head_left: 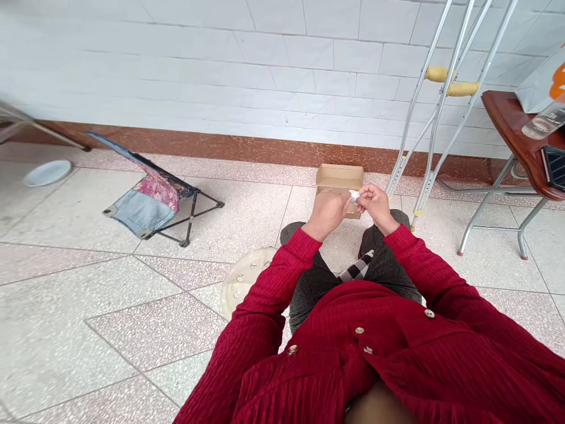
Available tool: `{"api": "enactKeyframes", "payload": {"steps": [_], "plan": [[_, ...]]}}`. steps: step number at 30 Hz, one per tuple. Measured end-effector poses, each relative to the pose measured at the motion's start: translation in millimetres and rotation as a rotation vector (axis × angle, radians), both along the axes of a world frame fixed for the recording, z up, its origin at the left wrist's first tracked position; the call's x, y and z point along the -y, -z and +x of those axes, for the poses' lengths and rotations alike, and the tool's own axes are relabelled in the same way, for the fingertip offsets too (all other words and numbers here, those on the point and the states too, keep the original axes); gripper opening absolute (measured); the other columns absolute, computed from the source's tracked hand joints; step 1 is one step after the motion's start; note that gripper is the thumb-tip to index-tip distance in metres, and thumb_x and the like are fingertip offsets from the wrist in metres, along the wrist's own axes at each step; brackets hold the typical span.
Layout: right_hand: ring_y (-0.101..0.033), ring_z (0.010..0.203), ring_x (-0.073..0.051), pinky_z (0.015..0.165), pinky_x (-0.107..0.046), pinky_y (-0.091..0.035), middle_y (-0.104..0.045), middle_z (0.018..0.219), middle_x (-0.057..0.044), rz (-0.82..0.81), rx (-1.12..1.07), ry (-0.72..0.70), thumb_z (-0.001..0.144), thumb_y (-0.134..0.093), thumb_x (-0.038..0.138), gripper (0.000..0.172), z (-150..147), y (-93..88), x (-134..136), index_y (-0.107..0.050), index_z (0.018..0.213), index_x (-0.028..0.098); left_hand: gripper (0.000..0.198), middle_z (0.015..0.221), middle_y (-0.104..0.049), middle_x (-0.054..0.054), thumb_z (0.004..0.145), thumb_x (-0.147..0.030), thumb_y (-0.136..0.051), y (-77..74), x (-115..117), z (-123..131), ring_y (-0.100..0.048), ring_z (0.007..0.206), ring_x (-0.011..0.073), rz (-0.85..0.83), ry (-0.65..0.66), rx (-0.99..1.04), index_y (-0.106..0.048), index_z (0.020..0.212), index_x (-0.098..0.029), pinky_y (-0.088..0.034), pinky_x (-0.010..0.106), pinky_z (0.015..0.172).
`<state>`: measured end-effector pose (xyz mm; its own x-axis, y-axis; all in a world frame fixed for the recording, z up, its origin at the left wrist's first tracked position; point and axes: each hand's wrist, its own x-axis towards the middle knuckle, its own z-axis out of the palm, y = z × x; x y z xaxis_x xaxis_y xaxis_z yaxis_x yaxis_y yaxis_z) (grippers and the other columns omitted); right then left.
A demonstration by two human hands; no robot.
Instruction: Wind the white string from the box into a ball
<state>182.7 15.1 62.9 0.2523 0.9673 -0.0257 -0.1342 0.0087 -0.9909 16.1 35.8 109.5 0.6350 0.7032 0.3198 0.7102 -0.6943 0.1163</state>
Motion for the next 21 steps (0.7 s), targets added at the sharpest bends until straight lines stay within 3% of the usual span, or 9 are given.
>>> {"api": "enactKeyframes", "payload": {"steps": [5, 8, 10, 13, 17, 21], "plan": [[-0.060, 0.043, -0.011, 0.043, -0.021, -0.047, -0.062, 0.054, 0.010, 0.034, -0.043, -0.025, 0.064, -0.077, 0.030, 0.044, -7.2, -3.6, 5.5, -0.065, 0.106, 0.022, 0.031, 0.080, -0.074, 0.010, 0.106, -0.025, -0.045, 7.5, 5.5, -5.9, -0.067, 0.076, 0.0234, 0.061, 0.034, 0.070, -0.074, 0.101, -0.013, -0.047, 0.035, 0.075], [-0.060, 0.046, -0.011, 0.044, -0.021, -0.046, -0.062, 0.054, 0.008, 0.034, -0.049, -0.024, 0.066, -0.073, 0.031, 0.041, -10.0, -5.1, 5.7, -0.071, 0.105, 0.020, 0.030, 0.082, -0.074, 0.009, 0.107, -0.024, -0.044, 11.6, 10.3, -10.5, -0.068, 0.078, 0.0224, 0.072, 0.043, 0.158, -0.072, 0.112, -0.014, -0.049, 0.035, 0.081], [-0.060, 0.047, -0.011, 0.045, -0.022, -0.045, -0.062, 0.055, 0.008, 0.022, -0.060, -0.002, 0.066, -0.072, 0.031, 0.038, -12.2, -4.1, 2.9, -0.073, 0.102, 0.020, 0.029, 0.080, -0.074, 0.008, 0.106, -0.025, -0.046, 14.0, 14.2, -11.5, -0.067, 0.077, 0.0215, 0.035, 0.008, 0.219, -0.073, 0.101, -0.015, -0.049, 0.036, 0.086], [-0.057, 0.045, -0.010, 0.045, -0.022, -0.045, -0.062, 0.057, 0.008, 0.003, -0.098, 0.064, 0.065, -0.071, 0.029, 0.036, -16.4, -1.5, -3.4, -0.073, 0.099, 0.020, 0.032, 0.072, -0.071, 0.005, 0.103, -0.025, -0.053, 19.9, 19.2, -8.6, -0.064, 0.072, 0.0199, -0.167, -0.047, 0.296, -0.071, 0.078, -0.018, -0.047, 0.033, 0.080], [-0.059, 0.049, -0.010, 0.049, -0.023, -0.049, -0.066, 0.064, 0.005, -0.002, -0.131, 0.117, 0.071, -0.070, 0.029, 0.033, -19.8, -1.9, -8.3, -0.072, 0.102, 0.021, 0.025, 0.066, -0.068, -0.001, 0.096, -0.021, -0.057, 32.4, 20.4, -6.3, -0.063, 0.067, 0.0160, -0.595, -0.033, 0.499, -0.071, 0.075, -0.018, -0.045, 0.027, 0.069], [-0.061, 0.052, -0.012, 0.050, -0.024, -0.049, -0.067, 0.069, 0.003, 0.049, -0.073, 0.096, 0.076, -0.072, 0.031, 0.030, -17.7, -4.7, -6.5, -0.071, 0.104, 0.022, 0.026, 0.090, -0.077, 0.004, 0.099, -0.034, -0.056, 38.5, 15.1, -9.7, -0.070, 0.089, 0.0194, -0.604, -0.120, 0.818, -0.073, 0.088, -0.017, -0.051, 0.030, 0.084]]}}
